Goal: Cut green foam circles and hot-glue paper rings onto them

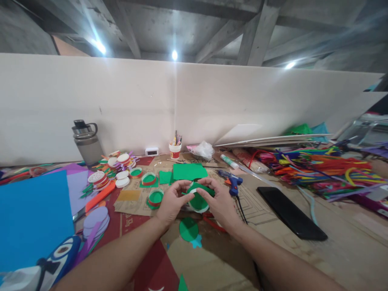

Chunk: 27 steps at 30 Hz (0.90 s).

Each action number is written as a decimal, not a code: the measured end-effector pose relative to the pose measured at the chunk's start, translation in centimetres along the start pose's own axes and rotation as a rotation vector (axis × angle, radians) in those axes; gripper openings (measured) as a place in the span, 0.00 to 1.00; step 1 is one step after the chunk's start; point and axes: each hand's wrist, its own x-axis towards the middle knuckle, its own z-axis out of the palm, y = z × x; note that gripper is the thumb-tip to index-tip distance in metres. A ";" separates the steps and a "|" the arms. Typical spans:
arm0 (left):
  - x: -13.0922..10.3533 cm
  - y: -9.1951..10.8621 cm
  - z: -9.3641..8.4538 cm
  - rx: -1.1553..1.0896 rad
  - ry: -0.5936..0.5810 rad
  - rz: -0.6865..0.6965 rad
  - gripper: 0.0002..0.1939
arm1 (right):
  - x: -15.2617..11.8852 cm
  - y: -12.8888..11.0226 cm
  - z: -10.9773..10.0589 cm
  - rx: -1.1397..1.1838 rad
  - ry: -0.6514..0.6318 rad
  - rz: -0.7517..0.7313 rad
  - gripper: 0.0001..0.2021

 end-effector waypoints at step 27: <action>-0.2 0.6 0.1 -0.020 0.002 -0.038 0.23 | -0.1 0.2 0.0 0.008 -0.014 0.016 0.11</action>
